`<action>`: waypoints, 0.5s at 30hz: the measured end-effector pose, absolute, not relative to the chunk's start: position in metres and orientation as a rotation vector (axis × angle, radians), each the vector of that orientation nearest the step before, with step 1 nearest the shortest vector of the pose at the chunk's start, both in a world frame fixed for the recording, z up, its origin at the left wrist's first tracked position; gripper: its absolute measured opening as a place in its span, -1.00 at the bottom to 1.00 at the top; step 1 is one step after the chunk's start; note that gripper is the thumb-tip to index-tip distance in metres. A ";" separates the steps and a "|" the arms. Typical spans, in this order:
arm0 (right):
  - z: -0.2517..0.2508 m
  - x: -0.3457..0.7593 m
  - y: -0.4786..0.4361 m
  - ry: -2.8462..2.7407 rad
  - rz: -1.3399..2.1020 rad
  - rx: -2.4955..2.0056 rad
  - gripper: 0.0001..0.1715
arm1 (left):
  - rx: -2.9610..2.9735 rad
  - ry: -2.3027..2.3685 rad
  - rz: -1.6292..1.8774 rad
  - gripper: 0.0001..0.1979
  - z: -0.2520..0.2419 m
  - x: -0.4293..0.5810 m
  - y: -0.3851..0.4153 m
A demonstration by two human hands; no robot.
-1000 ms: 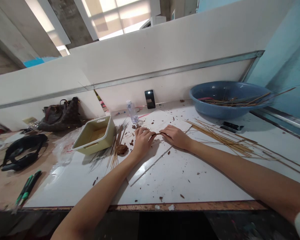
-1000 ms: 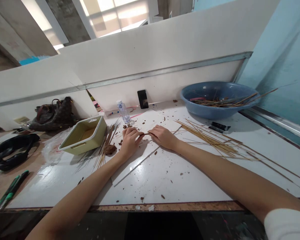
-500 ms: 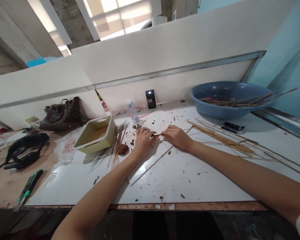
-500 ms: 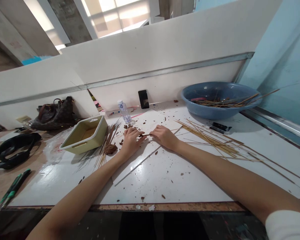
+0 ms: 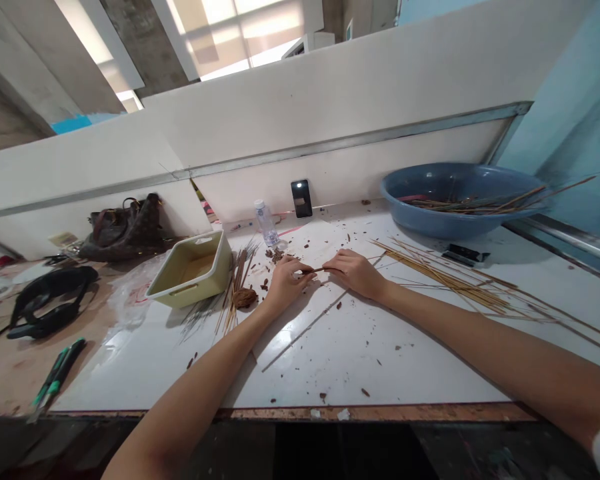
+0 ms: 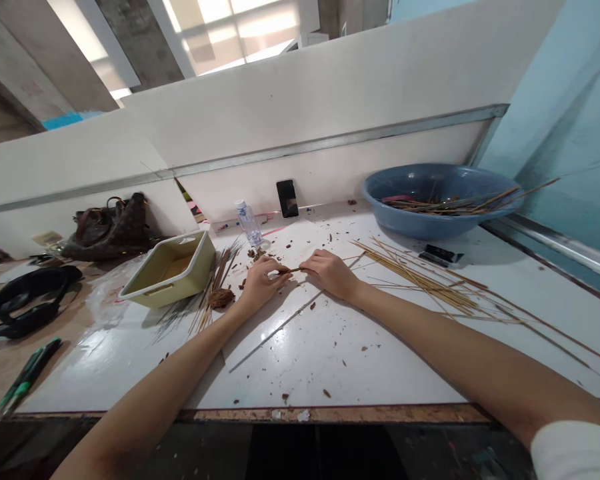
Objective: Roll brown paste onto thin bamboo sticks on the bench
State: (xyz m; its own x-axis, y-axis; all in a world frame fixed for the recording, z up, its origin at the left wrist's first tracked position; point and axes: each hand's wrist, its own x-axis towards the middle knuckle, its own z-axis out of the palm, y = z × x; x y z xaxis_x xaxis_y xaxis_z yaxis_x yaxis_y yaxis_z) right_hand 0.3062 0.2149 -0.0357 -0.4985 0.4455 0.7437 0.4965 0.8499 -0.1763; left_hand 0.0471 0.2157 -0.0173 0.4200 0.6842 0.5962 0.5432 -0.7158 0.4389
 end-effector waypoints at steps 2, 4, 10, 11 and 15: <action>-0.036 0.307 0.215 -2.172 -0.076 -0.691 -0.74 | 2.473 1.105 1.188 -0.86 -0.017 0.047 0.215; -0.036 0.308 0.215 -2.168 -0.083 -0.702 -0.72 | 2.460 1.132 1.196 -0.84 -0.017 0.048 0.214; -0.040 0.309 0.219 -2.181 -0.112 -0.727 -0.74 | 2.465 1.145 1.169 -0.86 -0.019 0.048 0.216; -0.040 0.309 0.220 -2.201 -0.129 -0.720 -0.75 | 2.481 1.139 1.164 -0.85 -0.019 0.048 0.216; -0.038 0.307 0.219 -2.293 -0.214 -0.688 -0.69 | 2.588 1.088 1.128 -0.84 -0.021 0.050 0.216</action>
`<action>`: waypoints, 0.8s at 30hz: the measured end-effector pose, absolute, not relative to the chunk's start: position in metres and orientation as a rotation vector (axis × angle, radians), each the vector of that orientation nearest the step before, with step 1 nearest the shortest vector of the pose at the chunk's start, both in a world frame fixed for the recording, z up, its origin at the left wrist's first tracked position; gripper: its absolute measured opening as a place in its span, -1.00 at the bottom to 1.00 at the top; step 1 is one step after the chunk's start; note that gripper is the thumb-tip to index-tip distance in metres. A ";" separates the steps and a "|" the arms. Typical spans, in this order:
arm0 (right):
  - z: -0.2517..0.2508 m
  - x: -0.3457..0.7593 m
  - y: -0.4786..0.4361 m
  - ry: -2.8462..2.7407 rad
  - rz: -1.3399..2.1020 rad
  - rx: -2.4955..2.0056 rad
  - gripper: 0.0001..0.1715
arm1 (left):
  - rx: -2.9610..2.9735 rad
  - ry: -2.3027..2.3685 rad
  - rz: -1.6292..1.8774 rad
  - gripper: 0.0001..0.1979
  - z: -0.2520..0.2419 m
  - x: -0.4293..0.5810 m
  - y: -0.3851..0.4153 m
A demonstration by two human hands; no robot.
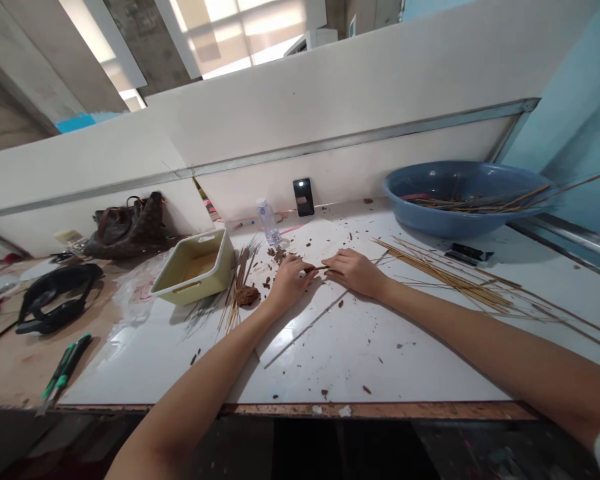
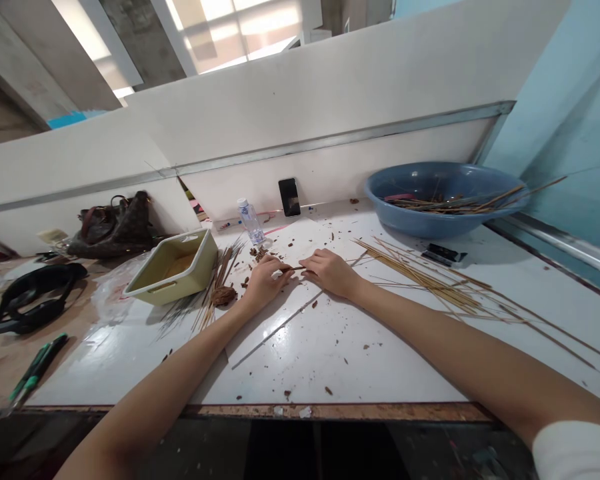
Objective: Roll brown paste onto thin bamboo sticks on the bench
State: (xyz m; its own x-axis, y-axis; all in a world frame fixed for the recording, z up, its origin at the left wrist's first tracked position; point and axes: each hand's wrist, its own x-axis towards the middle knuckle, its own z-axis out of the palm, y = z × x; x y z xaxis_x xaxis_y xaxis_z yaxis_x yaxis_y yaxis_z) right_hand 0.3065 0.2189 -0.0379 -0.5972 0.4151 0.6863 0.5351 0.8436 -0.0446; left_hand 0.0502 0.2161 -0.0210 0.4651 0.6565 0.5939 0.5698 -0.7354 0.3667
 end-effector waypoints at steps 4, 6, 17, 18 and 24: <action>-0.036 0.305 0.216 -2.318 -0.249 -0.659 -0.67 | 2.677 1.017 1.101 -0.83 -0.022 0.053 0.214; -0.036 0.306 0.215 -2.323 -0.235 -0.649 -0.65 | 2.689 1.020 1.094 -0.83 -0.022 0.053 0.213; -0.036 0.305 0.213 -2.275 -0.198 -0.689 -0.68 | 2.695 0.956 1.181 -0.76 -0.024 0.052 0.217; -0.036 0.305 0.213 -2.270 -0.199 -0.675 -0.67 | 2.702 0.935 1.196 -0.77 -0.024 0.052 0.217; -0.037 0.303 0.213 -2.249 -0.160 -0.601 -0.68 | 2.730 0.863 1.197 -0.83 -0.023 0.053 0.216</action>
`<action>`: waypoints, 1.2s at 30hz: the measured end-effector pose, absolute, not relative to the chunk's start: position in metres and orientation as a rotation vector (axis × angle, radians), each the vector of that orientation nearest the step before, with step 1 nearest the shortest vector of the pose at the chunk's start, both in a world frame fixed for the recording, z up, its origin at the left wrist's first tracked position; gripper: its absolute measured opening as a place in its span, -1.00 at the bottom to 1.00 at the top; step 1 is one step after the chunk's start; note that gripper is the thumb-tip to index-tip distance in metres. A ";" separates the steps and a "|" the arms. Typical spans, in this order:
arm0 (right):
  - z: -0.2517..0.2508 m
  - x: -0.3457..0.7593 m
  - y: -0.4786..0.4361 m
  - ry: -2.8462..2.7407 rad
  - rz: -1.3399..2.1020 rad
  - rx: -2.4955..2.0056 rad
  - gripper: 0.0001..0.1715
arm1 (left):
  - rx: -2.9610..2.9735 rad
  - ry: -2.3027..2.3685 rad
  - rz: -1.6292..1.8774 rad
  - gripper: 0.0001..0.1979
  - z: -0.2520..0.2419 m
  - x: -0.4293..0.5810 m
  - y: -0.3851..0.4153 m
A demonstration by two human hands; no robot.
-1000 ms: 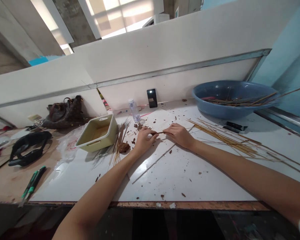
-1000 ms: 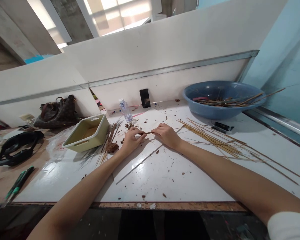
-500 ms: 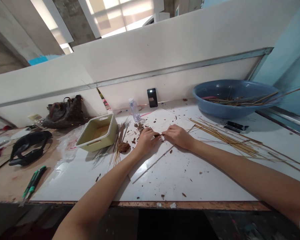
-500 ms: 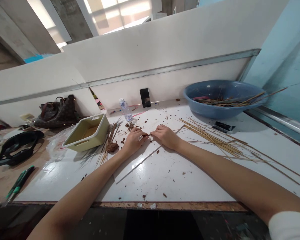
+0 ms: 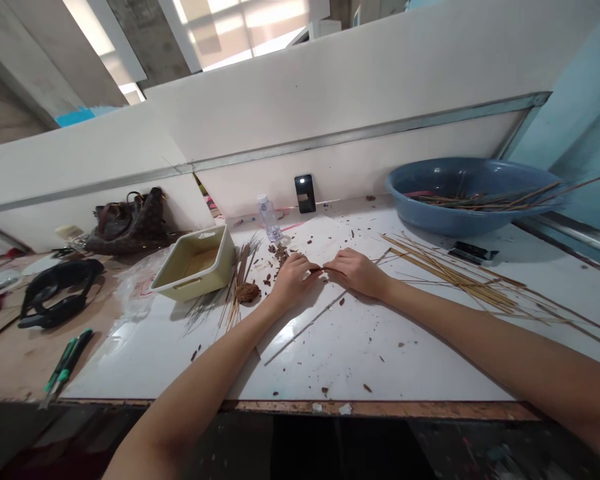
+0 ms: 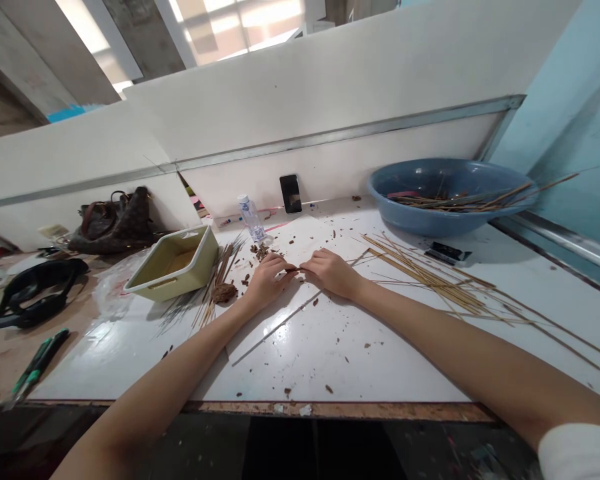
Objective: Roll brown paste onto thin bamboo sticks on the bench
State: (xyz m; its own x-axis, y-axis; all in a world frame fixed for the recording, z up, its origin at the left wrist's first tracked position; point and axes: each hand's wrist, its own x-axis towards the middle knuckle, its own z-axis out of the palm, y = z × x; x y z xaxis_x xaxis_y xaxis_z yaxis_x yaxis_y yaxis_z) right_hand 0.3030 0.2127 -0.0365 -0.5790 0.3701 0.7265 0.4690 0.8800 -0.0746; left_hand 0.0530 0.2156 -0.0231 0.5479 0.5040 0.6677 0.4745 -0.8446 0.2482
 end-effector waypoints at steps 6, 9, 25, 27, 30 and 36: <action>-0.036 0.303 0.213 -2.246 -0.176 -0.571 -0.69 | 2.727 0.855 1.218 -0.81 -0.023 0.053 0.216; -0.035 0.302 0.212 -2.245 -0.166 -0.593 -0.71 | 2.730 0.867 1.223 -0.77 -0.023 0.054 0.215; -0.035 0.303 0.211 -2.273 -0.073 -0.596 -0.71 | 2.773 0.838 1.209 -0.77 -0.023 0.054 0.214; -0.035 0.303 0.212 -2.283 -0.079 -0.599 -0.71 | 2.761 0.856 1.199 -0.76 -0.023 0.054 0.214; -0.035 0.302 0.211 -2.294 -0.084 -0.612 -0.69 | 2.746 0.878 1.205 -0.73 -0.023 0.055 0.213; -0.036 0.303 0.212 -2.322 -0.110 -0.632 -0.67 | 2.744 0.894 1.153 -0.66 -0.021 0.054 0.212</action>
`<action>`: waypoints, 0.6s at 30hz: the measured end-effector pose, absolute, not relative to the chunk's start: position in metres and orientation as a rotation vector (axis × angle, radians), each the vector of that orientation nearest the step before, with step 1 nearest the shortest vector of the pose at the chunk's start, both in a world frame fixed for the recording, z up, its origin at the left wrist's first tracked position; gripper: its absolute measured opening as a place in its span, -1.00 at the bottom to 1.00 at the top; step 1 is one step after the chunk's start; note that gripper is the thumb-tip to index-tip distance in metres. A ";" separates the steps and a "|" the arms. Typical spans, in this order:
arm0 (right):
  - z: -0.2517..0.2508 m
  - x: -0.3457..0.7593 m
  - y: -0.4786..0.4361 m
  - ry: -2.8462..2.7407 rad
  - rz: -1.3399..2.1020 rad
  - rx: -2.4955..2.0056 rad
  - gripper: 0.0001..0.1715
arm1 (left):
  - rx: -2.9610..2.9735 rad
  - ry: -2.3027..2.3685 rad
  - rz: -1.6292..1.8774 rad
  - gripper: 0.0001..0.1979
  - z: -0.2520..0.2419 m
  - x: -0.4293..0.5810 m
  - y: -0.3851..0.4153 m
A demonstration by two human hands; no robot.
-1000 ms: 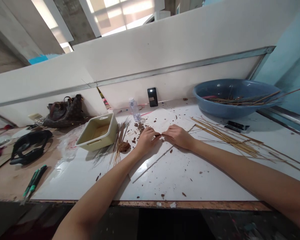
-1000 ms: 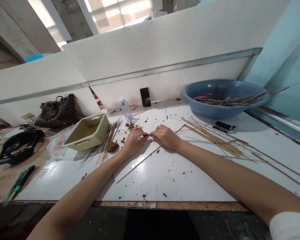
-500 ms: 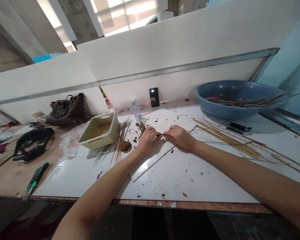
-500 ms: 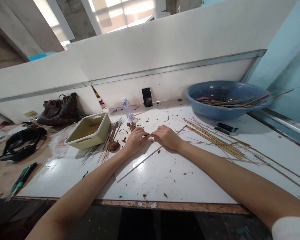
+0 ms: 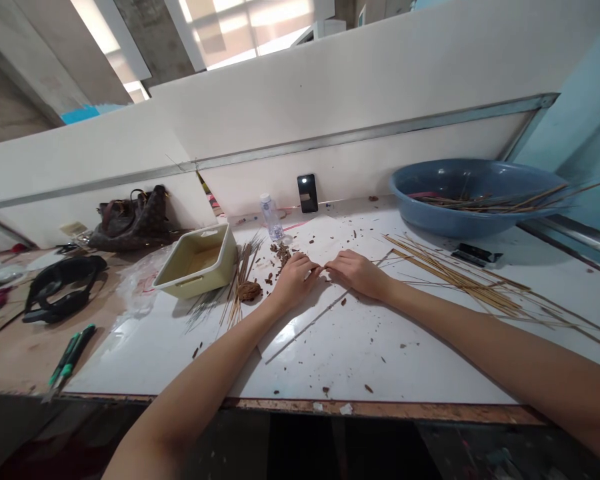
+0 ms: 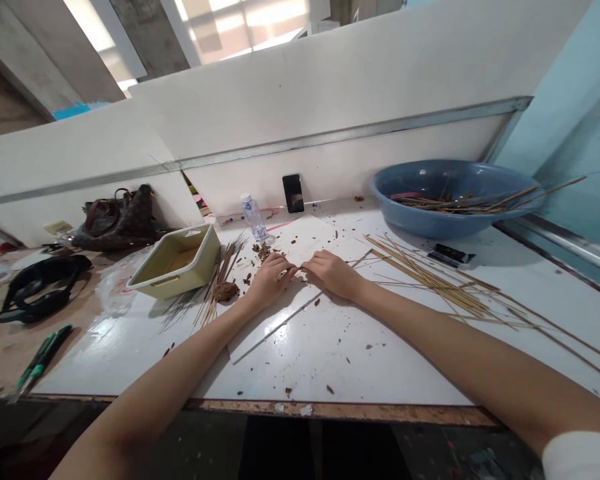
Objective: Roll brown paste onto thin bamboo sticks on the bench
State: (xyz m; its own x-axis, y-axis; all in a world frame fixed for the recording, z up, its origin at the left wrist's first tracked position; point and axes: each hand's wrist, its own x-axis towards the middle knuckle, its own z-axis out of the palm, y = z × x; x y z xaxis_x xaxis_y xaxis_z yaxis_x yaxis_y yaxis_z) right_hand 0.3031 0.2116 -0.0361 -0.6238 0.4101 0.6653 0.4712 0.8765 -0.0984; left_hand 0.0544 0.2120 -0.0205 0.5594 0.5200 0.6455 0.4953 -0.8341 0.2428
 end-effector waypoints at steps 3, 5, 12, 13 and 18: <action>-0.035 0.303 0.212 -2.340 -0.114 -0.623 -0.66 | 2.743 0.895 1.138 -0.63 -0.020 0.054 0.211; -0.034 0.304 0.211 -2.358 -0.117 -0.617 -0.65 | 2.747 0.889 1.138 -0.63 -0.020 0.055 0.211; -0.036 0.303 0.212 -2.345 -0.106 -0.636 -0.67 | 2.752 0.911 1.145 -0.61 -0.018 0.055 0.211; -0.037 0.303 0.213 -2.340 -0.104 -0.635 -0.67 | 2.754 0.915 1.143 -0.61 -0.018 0.055 0.211; -0.037 0.303 0.213 -2.340 -0.088 -0.615 -0.67 | 2.770 0.906 1.131 -0.63 -0.019 0.054 0.211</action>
State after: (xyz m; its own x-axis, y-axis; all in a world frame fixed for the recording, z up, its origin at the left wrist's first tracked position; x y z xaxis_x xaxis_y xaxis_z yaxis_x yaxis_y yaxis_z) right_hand 0.3029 0.2130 -0.0375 -0.6381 0.4062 0.6540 0.4542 0.8845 -0.1062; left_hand 0.0544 0.2109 -0.0194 0.5703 0.5191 0.6366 0.5081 -0.8319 0.2232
